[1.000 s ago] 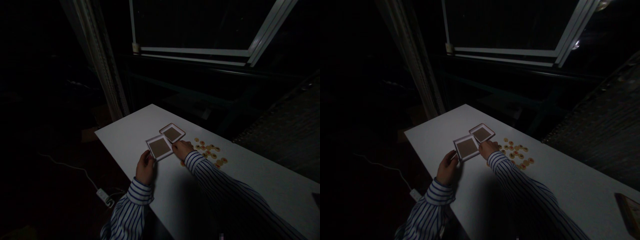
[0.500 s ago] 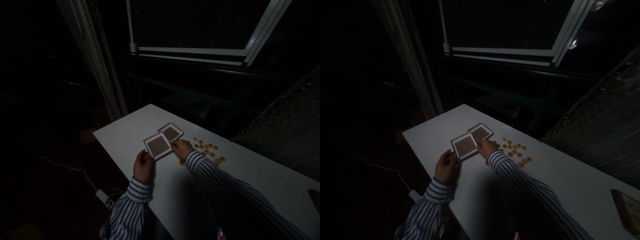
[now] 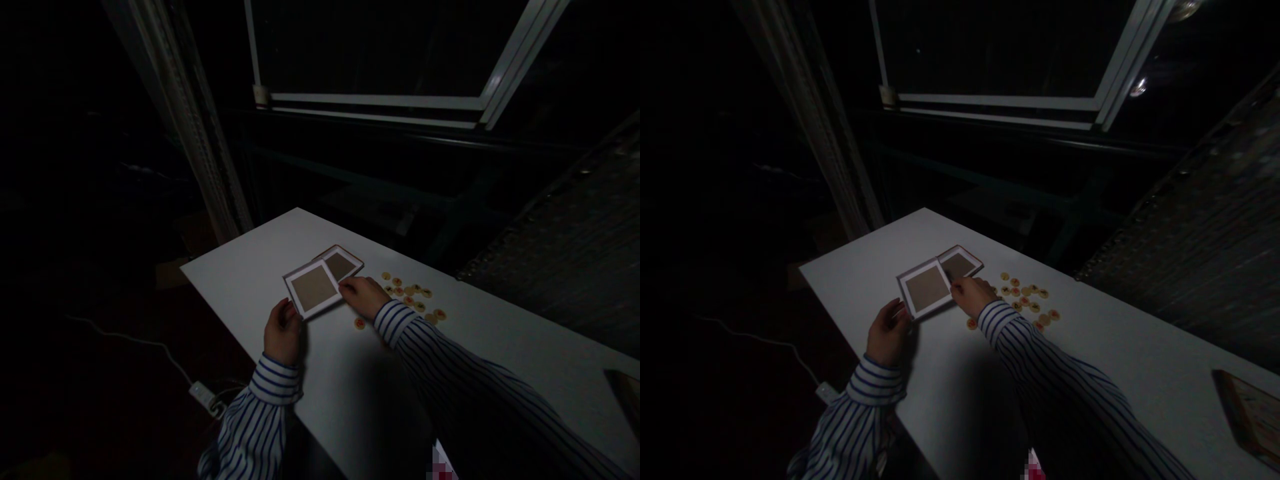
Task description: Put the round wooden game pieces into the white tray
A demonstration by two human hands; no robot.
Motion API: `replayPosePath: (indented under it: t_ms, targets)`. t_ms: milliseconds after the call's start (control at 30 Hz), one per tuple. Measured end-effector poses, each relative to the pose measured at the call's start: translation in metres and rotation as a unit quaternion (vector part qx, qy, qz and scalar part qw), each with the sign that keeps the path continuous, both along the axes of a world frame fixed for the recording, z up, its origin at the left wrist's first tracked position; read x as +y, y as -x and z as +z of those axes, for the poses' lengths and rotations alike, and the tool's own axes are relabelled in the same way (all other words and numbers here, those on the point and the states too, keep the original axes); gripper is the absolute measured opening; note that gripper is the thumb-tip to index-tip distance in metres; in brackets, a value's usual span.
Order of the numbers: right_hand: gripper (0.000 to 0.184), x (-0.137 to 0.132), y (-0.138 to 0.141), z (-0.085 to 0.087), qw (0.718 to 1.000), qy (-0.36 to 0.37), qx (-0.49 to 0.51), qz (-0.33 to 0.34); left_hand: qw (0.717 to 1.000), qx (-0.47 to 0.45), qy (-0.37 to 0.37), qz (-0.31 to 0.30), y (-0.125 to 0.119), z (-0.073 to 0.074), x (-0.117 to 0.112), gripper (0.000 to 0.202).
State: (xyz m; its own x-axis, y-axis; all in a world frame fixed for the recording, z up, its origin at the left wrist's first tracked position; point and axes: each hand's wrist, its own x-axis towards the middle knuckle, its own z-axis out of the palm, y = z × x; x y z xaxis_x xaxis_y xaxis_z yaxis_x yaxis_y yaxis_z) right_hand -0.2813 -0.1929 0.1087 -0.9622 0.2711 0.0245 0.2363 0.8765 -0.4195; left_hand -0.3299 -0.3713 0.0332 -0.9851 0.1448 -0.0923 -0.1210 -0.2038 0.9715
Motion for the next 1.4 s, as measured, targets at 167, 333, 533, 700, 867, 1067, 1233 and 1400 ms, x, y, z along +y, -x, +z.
replayPosePath:
  t_ms: [167, 333, 533, 700, 867, 1067, 1233, 1400]
  targets:
    - [0.024, 0.002, -0.003, 0.0, 1.0, 0.024, 0.012, 0.002, 1.0, 0.015, -0.002, -0.006, 0.002, -0.004, 0.0, 0.043]
    - [0.026, 0.004, -0.006, -0.001, 0.997, 0.045, 0.052, 0.018, 1.0, 0.025, -0.007, -0.005, 0.001, 0.0, 0.0, 0.043]
    - [0.026, 0.007, -0.011, -0.001, 0.991, 0.109, 0.07, 0.019, 1.0, 0.029, -0.004, 0.006, -0.001, 0.009, 0.003, 0.04]
    - [0.026, 0.011, -0.014, -0.005, 0.983, 0.159, 0.09, 0.025, 0.999, 0.046, 0.02, 0.017, -0.003, 0.013, 0.005, 0.04]
    - [0.025, 0.015, -0.018, -0.008, 0.978, 0.183, 0.099, 0.028, 0.998, 0.062, 0.022, 0.008, -0.004, 0.011, 0.006, 0.042]
    - [0.022, 0.017, -0.025, -0.004, 0.973, 0.207, 0.097, 0.025, 0.997, 0.071, 0.042, 0.008, -0.008, 0.019, 0.007, 0.039]
    - [0.019, 0.018, -0.03, -0.002, 0.969, 0.222, 0.104, 0.016, 0.993, 0.1, 0.065, 0.004, -0.011, 0.024, 0.007, 0.039]
    - [0.016, 0.021, -0.037, 0.0, 0.966, 0.232, 0.113, 0.012, 0.988, 0.125, 0.088, -0.015, -0.013, 0.023, 0.009, 0.04]
